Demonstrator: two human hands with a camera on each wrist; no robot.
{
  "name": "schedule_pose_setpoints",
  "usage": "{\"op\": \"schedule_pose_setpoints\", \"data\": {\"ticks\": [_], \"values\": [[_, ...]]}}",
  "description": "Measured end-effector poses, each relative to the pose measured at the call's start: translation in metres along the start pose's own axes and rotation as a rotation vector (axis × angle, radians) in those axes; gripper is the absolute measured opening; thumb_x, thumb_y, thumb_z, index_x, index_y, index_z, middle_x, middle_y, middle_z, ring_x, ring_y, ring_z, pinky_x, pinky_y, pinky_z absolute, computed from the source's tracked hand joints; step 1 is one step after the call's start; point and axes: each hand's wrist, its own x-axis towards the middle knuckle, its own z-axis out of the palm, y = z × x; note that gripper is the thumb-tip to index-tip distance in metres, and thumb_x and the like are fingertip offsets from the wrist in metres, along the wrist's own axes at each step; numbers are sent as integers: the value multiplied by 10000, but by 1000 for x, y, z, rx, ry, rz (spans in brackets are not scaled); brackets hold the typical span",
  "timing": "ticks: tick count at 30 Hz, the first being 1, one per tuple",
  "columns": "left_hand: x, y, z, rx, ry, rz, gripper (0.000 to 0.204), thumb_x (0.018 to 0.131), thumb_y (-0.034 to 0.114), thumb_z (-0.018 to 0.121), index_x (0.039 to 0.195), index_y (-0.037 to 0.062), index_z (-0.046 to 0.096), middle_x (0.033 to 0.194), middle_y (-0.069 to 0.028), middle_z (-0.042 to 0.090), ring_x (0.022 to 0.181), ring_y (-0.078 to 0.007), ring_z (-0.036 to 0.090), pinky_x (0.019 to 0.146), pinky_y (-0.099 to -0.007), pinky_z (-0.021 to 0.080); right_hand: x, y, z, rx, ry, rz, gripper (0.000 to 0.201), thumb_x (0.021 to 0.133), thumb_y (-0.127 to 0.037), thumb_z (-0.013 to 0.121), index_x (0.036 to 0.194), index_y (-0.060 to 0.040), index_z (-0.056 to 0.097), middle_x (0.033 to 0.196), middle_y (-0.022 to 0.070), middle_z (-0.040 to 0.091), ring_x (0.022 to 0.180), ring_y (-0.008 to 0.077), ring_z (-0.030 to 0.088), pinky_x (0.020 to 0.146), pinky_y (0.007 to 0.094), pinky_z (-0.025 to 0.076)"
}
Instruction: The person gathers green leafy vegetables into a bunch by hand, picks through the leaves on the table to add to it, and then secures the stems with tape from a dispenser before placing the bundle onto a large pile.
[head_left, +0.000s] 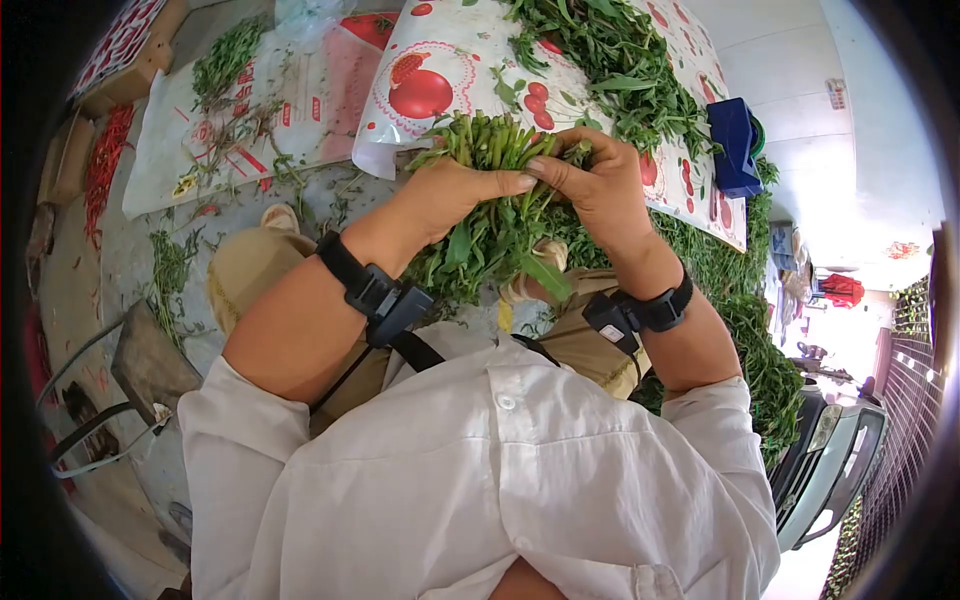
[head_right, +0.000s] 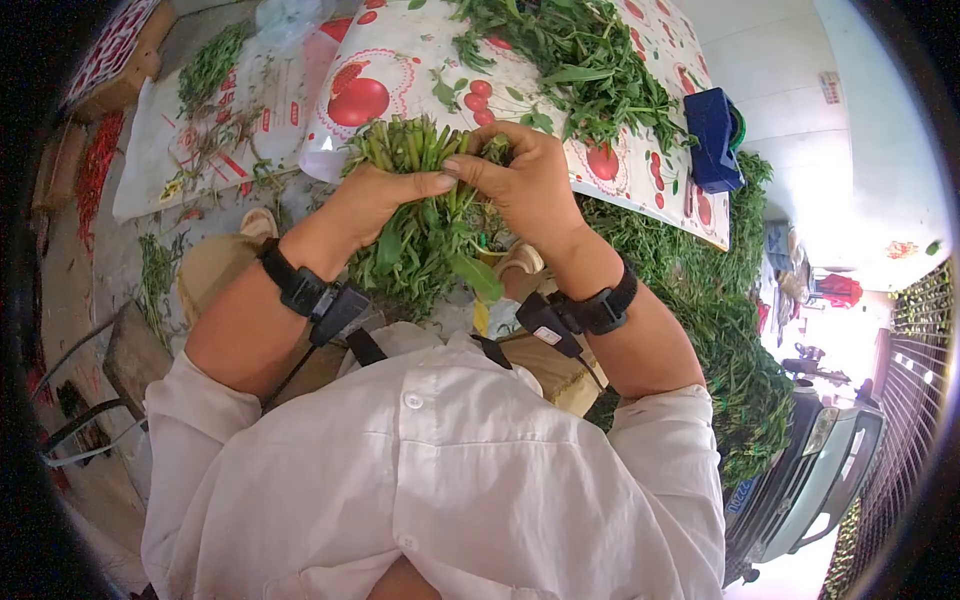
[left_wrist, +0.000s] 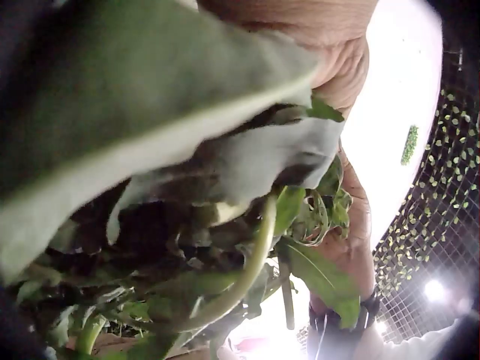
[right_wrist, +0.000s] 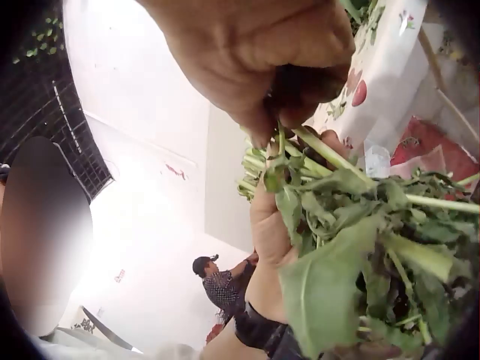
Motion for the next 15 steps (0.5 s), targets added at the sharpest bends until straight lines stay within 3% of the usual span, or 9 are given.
{"op": "schedule_pose_setpoints", "data": {"ticks": [7,10,15], "values": [[-2,0,3,-12,29,-54,378,741,89,702,1091,13,579,1033,-43,600,931,-138,557,834,-276,441,-5,2,5,-34,74,-39,148,724,-82,716,798,-2,617,675,-21,571,586,28,453,506,191,378],[-6,1,6,9,-11,-30,395,744,173,706,1089,22,587,1016,-36,605,922,-119,538,822,-269,419,-6,6,9,-8,86,-71,146,723,-78,715,798,-1,616,683,-18,573,586,35,456,514,193,387],[-3,-4,-2,120,-43,-13,383,742,163,700,1081,20,593,1000,-32,613,893,-115,550,798,-260,428,-9,2,14,7,93,-23,152,714,-71,719,796,0,612,681,-11,573,604,40,462,531,204,405]]}}
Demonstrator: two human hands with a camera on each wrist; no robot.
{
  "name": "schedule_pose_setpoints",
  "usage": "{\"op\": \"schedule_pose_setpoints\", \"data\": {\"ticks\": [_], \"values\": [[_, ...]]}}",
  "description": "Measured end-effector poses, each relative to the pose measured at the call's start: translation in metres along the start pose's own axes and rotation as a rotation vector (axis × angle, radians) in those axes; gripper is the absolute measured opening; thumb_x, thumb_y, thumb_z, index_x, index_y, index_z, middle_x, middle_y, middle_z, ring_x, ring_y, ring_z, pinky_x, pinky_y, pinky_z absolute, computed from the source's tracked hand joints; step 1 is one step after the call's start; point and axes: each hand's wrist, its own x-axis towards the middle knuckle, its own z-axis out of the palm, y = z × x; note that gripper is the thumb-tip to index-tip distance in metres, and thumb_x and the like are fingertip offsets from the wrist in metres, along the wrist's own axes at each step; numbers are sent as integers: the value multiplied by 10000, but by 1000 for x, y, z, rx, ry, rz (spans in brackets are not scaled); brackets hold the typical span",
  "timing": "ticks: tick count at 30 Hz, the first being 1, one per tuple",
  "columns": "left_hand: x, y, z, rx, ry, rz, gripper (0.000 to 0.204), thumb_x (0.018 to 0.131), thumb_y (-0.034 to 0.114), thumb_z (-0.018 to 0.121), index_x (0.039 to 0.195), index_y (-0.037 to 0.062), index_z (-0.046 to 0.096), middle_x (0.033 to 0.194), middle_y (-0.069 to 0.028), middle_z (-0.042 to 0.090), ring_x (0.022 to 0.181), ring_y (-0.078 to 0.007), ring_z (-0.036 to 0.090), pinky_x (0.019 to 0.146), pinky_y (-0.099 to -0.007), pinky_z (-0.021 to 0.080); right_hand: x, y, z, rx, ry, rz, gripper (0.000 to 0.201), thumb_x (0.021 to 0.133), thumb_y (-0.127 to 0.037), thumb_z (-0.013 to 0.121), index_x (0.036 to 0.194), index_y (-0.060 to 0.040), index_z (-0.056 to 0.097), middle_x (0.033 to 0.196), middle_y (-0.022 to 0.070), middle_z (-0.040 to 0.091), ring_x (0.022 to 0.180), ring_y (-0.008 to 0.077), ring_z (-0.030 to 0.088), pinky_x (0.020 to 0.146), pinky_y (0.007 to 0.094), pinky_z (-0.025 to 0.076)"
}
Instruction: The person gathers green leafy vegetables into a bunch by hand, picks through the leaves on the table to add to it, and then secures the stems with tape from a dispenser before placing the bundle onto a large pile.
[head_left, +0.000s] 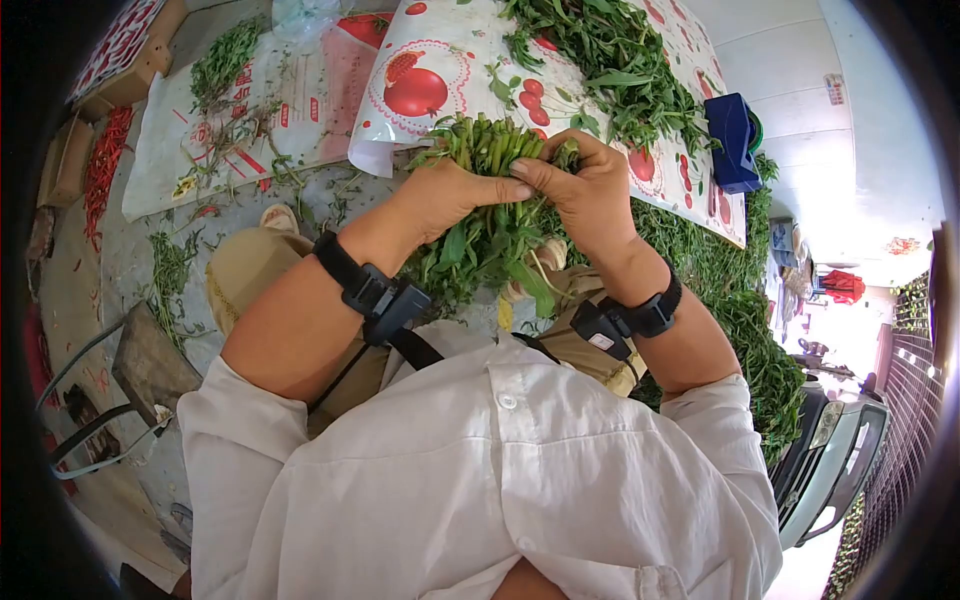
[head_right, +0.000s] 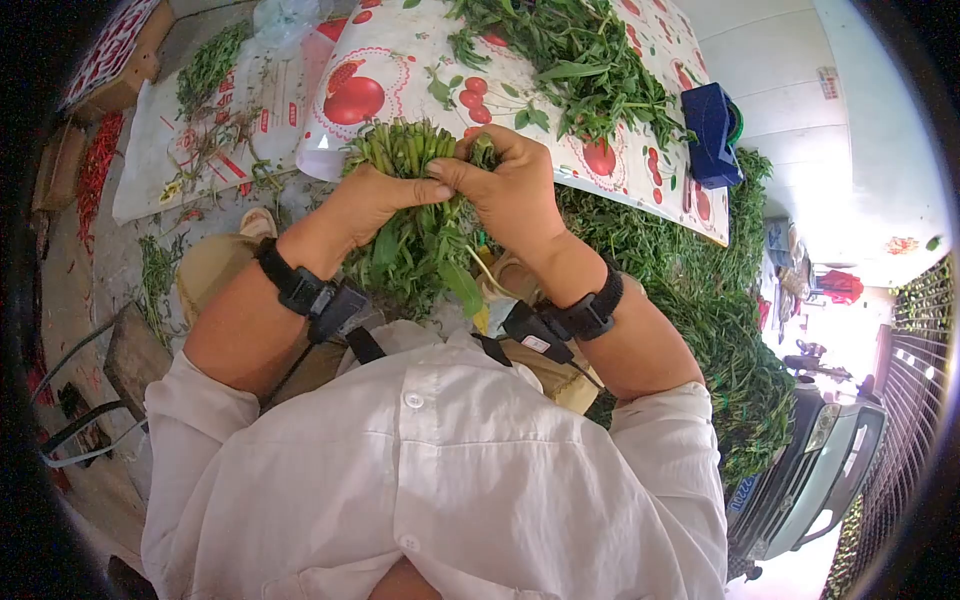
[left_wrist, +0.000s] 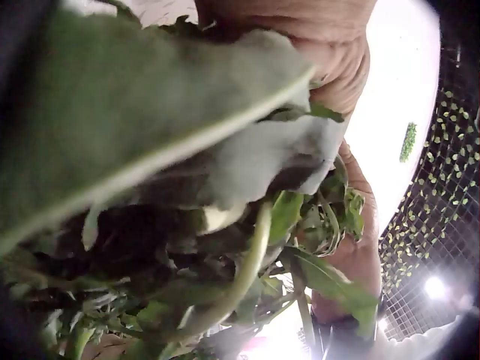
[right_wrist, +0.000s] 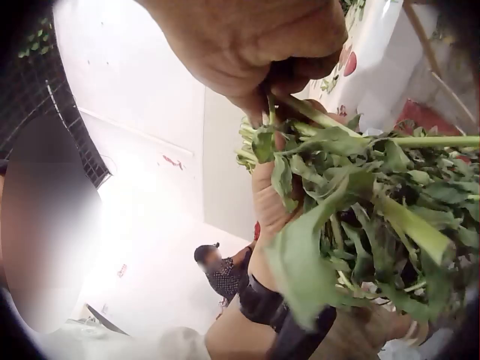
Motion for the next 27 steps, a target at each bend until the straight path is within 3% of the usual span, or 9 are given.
{"op": "schedule_pose_setpoints", "data": {"ticks": [7,10,13,27], "values": [[1,1,0,-70,51,34,356,749,145,689,1068,17,597,983,-38,621,874,-121,561,796,-266,438,3,3,3,140,-5,-65,221,734,-41,693,901,44,575,778,51,603,627,67,521,568,210,453],[3,4,-1,-136,35,36,336,752,128,683,1058,16,599,991,-48,620,887,-129,564,813,-276,442,1,1,-3,314,-20,68,242,767,-15,653,967,70,545,822,81,608,646,100,568,589,222,485],[3,3,0,-160,38,36,327,754,120,680,1053,16,599,997,-52,618,895,-137,567,824,-284,442,1,5,-6,255,-61,75,231,789,2,625,993,71,542,809,84,606,661,119,589,594,231,500],[2,4,0,-93,39,50,345,732,137,709,1039,24,603,974,-35,617,882,-124,558,818,-278,437,-3,5,-4,175,-18,43,162,767,-41,665,893,49,616,751,32,608,636,63,529,560,202,443]]}}
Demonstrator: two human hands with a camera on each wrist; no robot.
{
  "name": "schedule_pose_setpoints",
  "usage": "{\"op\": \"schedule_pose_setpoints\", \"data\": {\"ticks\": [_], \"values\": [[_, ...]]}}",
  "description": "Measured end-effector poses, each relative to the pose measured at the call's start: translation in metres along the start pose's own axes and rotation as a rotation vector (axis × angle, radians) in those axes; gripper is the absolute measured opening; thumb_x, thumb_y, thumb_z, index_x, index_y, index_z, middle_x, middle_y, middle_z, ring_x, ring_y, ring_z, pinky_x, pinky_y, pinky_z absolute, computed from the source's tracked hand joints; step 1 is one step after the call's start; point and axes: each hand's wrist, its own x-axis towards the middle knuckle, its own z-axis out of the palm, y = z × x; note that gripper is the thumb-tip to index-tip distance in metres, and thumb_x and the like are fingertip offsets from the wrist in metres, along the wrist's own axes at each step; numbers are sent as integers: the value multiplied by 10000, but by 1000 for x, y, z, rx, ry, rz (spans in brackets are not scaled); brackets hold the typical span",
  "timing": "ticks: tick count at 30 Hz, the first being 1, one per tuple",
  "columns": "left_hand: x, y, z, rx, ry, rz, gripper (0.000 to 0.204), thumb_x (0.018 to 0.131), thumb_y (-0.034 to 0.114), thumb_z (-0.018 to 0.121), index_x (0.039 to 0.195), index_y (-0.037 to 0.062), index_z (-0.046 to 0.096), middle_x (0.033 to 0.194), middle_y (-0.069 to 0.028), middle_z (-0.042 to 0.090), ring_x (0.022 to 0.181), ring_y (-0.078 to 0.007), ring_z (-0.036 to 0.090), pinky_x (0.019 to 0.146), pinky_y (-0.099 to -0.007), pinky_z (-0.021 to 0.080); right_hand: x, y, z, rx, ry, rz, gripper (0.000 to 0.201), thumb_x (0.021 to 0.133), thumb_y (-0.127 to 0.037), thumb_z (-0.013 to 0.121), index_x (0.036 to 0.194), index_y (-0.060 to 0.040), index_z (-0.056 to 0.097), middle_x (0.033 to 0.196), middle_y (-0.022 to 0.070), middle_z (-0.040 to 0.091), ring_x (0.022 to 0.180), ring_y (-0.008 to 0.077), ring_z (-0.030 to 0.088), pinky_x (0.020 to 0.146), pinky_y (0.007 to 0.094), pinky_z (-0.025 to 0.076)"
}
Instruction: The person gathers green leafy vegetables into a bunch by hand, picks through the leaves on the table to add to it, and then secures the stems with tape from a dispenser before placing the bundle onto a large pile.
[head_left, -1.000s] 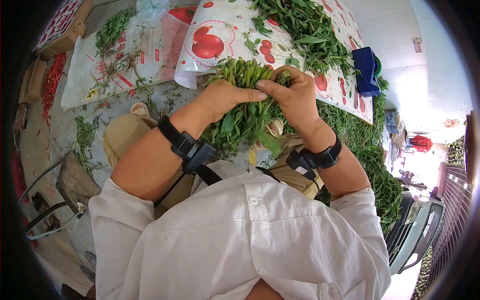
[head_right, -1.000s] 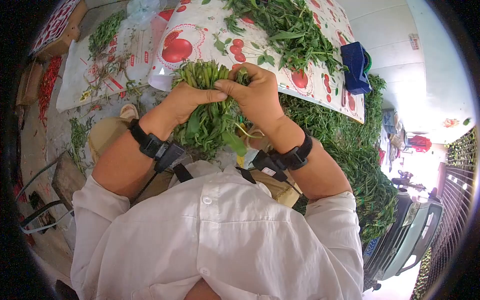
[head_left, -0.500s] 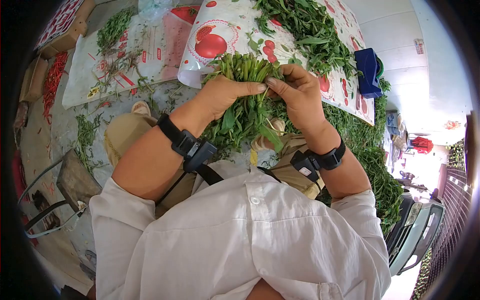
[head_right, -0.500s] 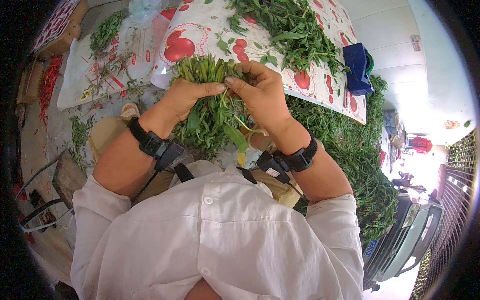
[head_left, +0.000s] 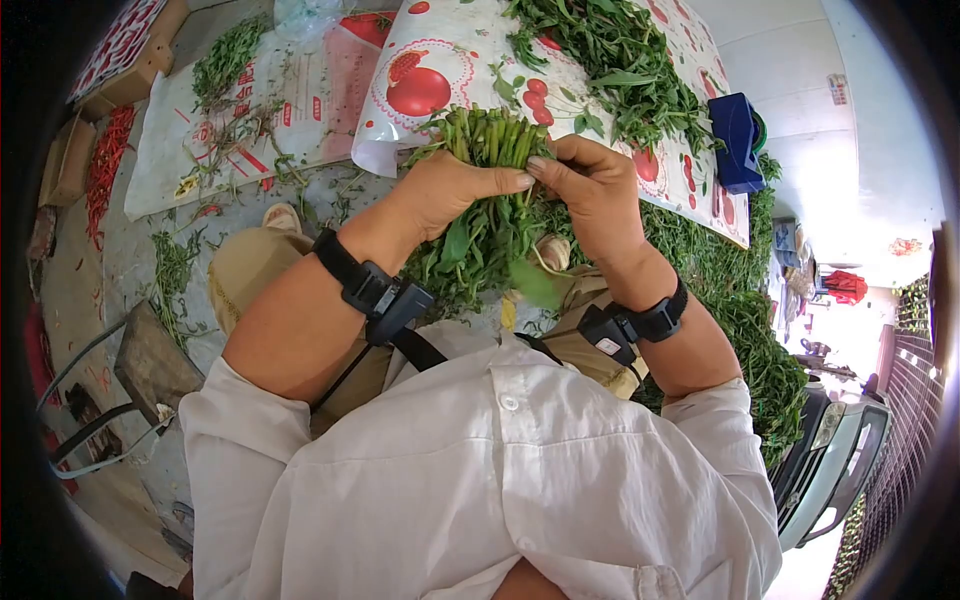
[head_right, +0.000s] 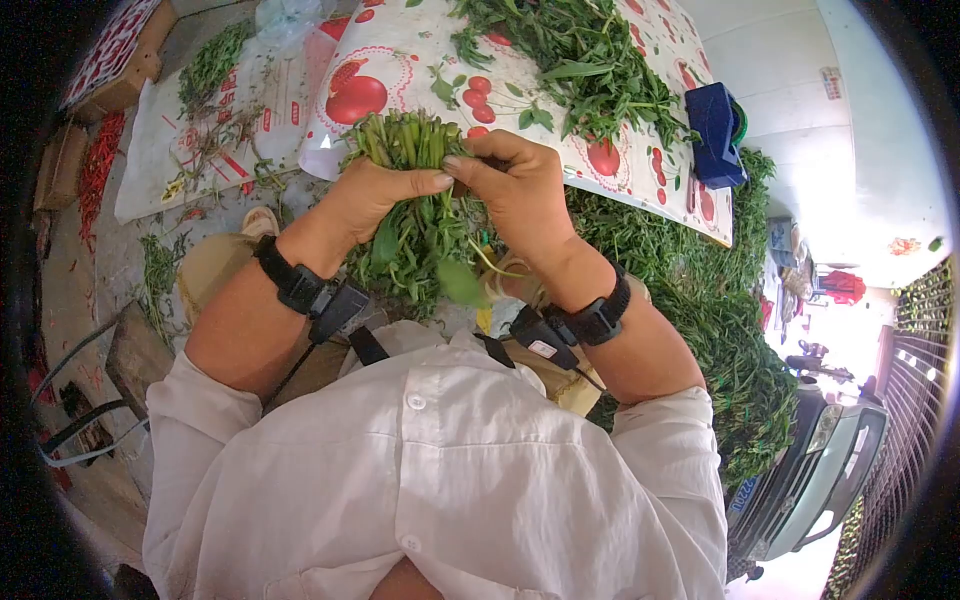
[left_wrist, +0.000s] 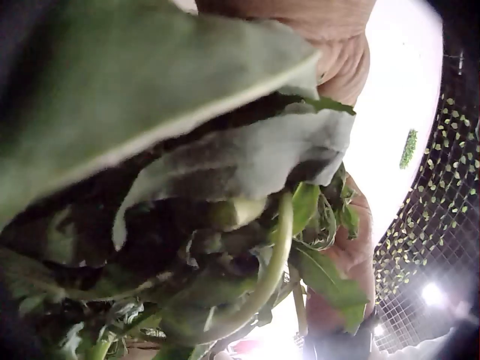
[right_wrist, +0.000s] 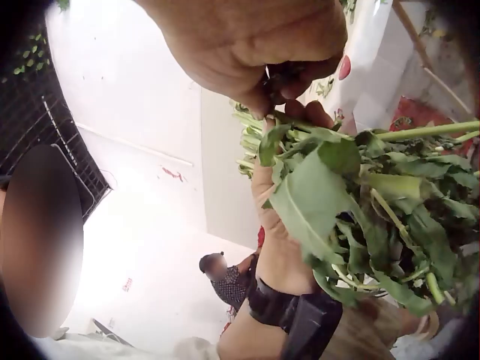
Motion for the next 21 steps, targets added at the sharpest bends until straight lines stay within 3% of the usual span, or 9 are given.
{"op": "schedule_pose_setpoints", "data": {"ticks": [10,16,19,21], "values": [[1,3,-3,19,-96,-91,320,719,71,698,1021,23,600,930,-35,623,812,-129,588,735,-258,478,1,-1,-4,-121,-54,32,184,757,-65,674,888,50,614,712,-5,580,618,48,460,565,205,405],[0,-2,6,-22,-26,-18,237,719,85,667,938,16,610,816,-37,619,725,-131,573,681,-267,465,6,-6,-13,-247,-171,-106,246,768,-112,671,918,70,604,708,26,590,634,66,491,578,225,424],[0,2,9,-13,-24,-35,224,719,84,663,925,15,610,797,-35,618,713,-128,570,676,-263,461,8,-11,-16,-313,-150,-36,237,777,-127,662,912,59,609,705,60,605,627,88,513,574,249,434],[0,3,8,-8,-36,-39,225,717,84,664,925,15,610,795,-36,618,712,-127,569,677,-262,459,9,-14,-16,-416,-159,-98,222,786,-136,649,907,47,614,703,82,609,615,105,518,574,264,438]]}}
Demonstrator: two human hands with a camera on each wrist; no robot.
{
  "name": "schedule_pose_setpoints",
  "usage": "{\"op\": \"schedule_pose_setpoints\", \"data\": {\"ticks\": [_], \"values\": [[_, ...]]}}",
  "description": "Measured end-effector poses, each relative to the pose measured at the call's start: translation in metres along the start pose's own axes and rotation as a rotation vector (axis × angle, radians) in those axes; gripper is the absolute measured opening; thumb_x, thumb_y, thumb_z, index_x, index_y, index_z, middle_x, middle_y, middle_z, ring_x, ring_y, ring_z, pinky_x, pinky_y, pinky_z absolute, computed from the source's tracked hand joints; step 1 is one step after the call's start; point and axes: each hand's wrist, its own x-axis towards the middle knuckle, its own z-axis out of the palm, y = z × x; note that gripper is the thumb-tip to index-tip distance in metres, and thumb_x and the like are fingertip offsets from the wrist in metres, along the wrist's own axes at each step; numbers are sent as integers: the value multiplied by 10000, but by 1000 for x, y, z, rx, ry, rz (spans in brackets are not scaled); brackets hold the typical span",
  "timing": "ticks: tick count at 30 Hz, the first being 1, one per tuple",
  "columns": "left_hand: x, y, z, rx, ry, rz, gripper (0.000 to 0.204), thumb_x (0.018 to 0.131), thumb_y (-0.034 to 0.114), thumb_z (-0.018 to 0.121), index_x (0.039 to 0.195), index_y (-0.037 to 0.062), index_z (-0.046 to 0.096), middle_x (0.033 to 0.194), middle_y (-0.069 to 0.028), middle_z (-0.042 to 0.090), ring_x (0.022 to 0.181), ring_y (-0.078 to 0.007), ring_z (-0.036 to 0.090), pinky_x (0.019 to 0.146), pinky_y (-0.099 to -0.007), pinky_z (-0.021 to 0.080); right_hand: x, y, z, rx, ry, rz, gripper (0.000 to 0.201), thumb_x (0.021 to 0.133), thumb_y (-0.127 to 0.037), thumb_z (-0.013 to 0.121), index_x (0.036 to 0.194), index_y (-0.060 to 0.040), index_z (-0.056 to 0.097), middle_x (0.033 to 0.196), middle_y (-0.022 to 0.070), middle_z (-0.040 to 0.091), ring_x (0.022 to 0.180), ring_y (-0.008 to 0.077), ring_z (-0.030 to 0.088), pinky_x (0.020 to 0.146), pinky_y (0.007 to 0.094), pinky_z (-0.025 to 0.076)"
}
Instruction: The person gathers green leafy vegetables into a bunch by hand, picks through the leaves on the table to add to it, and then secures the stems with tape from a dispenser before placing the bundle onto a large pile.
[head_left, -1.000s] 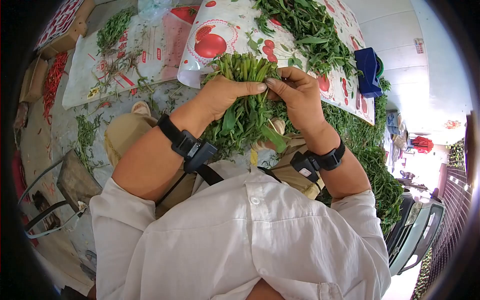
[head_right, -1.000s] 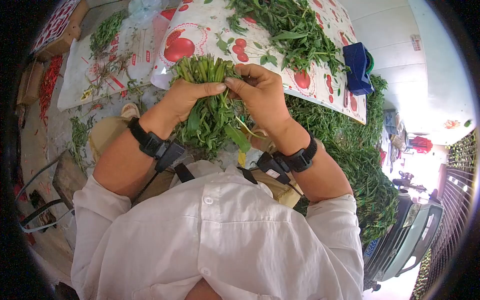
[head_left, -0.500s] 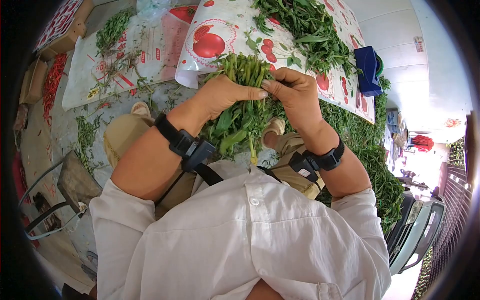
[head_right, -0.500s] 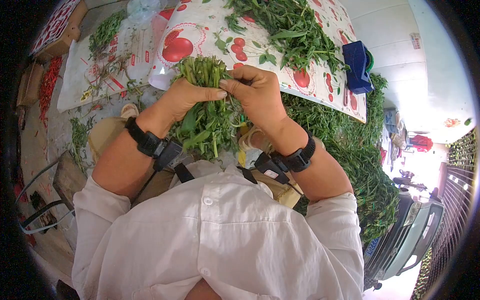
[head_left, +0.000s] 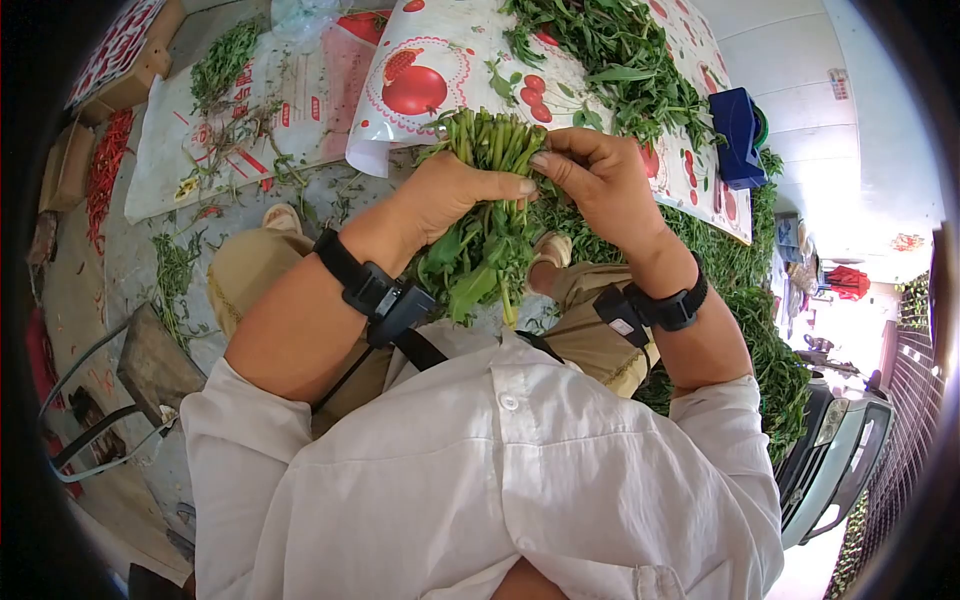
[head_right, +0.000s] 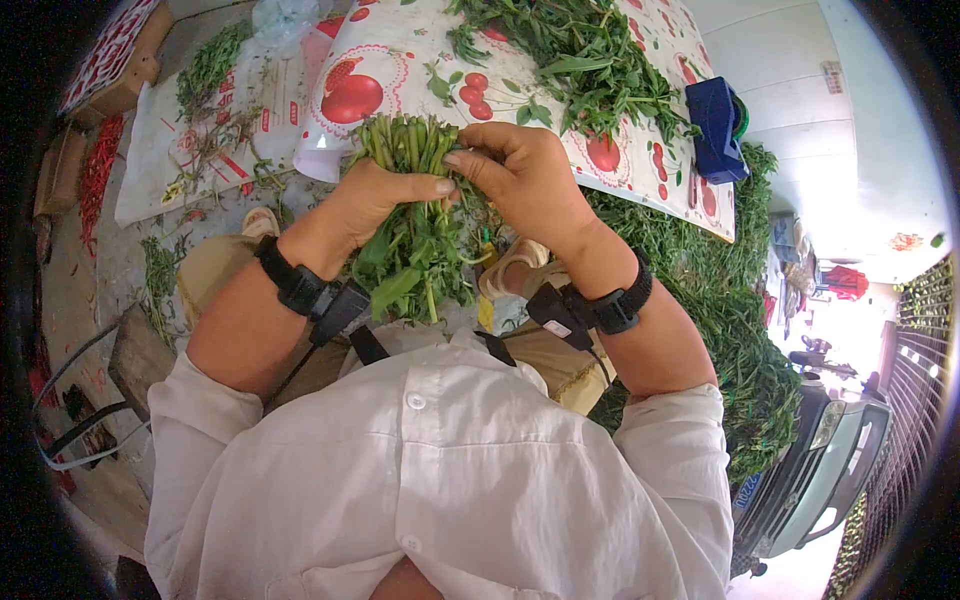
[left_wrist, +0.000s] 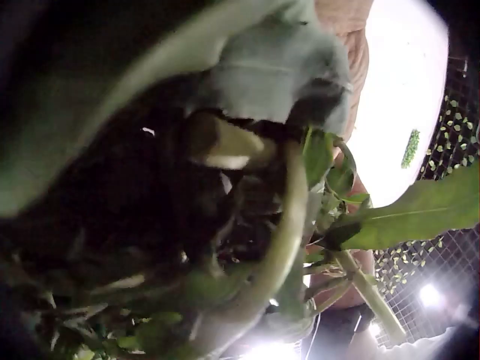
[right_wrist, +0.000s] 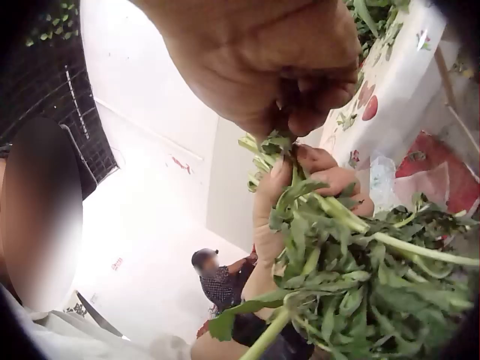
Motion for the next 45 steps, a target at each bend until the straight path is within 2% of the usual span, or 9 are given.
{"op": "schedule_pose_setpoints", "data": {"ticks": [7,10,13,16,21,29,38,41,45], "values": [[1,2,-3,26,-39,-2,246,710,99,678,934,19,615,800,-36,620,728,-122,567,693,-257,452,3,-9,-10,-339,-67,-172,193,805,-151,610,855,34,609,661,99,599,583,156,534,578,316,446],[0,2,-4,71,-19,-40,281,705,114,687,959,17,618,819,-34,623,751,-122,568,713,-255,445,5,-6,-20,-122,-40,-57,192,816,-156,598,795,35,599,612,54,562,551,149,510,536,301,422],[0,1,-9,120,-1,-63,295,702,130,696,965,16,625,837,-36,627,767,-124,570,728,-256,440,11,1,-51,500,-27,126,176,834,-145,569,815,24,613,598,11,521,537,109,476,501,254,386],[1,-1,-10,139,-13,-63,272,707,137,695,941,14,631,843,-41,630,766,-126,571,724,-260,440,12,9,-69,808,15,-12,178,847,-128,542,893,22,626,617,-6,508,550,68,456,498,212,362],[1,2,-8,97,-35,-69,265,717,121,686,950,11,623,841,-42,626,767,-125,572,716,-261,447,-15,16,-54,65,-139,92,241,820,-69,549,1043,14,589,759,16,589,643,72,509,595,207,421],[0,2,2,50,-93,-78,294,722,77,680,999,14,603,884,-37,618,778,-117,569,707,-267,456,-21,24,5,417,-54,55,287,785,-24,616,1069,-2,576,887,45,598,767,61,514,661,226,435],[0,6,0,241,-139,-172,322,730,92,682,1031,13,598,928,-14,618,835,-113,553,779,-266,433,-13,22,-34,-162,214,-171,108,786,-15,590,886,9,622,788,81,626,661,127,567,598,251,457],[-1,6,0,269,-128,-205,320,735,101,682,1033,14,602,952,-18,620,857,-112,553,798,-266,429,-10,30,-52,-144,393,-5,108,790,-24,590,889,9,619,784,69,623,646,124,562,596,244,453],[-2,12,2,181,-129,-187,316,739,111,684,1031,18,607,970,-23,622,873,-110,554,811,-264,428,-21,36,-78,-38,3,59,140,792,-32,599,926,-6,625,793,38,606,641,90,540,599,231,447]]}}
